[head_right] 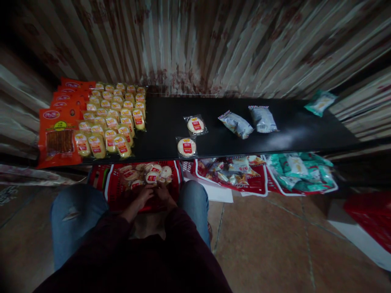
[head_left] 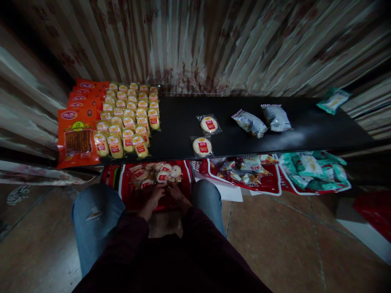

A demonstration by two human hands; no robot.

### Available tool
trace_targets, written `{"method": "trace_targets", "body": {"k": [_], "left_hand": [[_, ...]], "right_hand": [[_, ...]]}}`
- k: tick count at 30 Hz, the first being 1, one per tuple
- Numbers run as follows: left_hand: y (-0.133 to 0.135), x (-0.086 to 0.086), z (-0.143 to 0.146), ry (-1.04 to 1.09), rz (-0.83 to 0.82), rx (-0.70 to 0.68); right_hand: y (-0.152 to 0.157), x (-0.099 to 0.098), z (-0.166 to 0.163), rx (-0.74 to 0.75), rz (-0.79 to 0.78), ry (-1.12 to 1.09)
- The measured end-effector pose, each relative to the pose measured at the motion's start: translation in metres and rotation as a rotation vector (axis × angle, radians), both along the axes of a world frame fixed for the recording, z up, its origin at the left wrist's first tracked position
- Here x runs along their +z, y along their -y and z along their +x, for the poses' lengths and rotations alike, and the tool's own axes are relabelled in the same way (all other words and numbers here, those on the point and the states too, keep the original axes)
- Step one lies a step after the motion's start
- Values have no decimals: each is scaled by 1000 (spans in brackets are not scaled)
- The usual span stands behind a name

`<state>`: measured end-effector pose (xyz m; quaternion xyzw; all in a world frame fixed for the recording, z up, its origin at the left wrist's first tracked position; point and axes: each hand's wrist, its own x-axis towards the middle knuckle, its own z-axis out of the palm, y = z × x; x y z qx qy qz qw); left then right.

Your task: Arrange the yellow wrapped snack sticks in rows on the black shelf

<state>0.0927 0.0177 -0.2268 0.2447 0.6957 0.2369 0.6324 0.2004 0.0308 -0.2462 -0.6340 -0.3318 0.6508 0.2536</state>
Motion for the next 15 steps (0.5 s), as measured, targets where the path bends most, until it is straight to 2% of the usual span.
{"method": "trace_targets", "body": {"k": [6, 10, 13, 15], "left_hand": [[-4, 0, -2, 81, 4, 85], [-4, 3, -2, 97, -30, 105], [-5, 9, 2, 147, -1, 98], [-6, 13, 4, 176, 29, 143]], "right_hand": [[5, -2, 1, -55, -71, -91], [9, -1, 2, -85, -38, -75], [8, 3, 5, -138, -6, -10], [6, 7, 7, -189, 11, -11]]}}
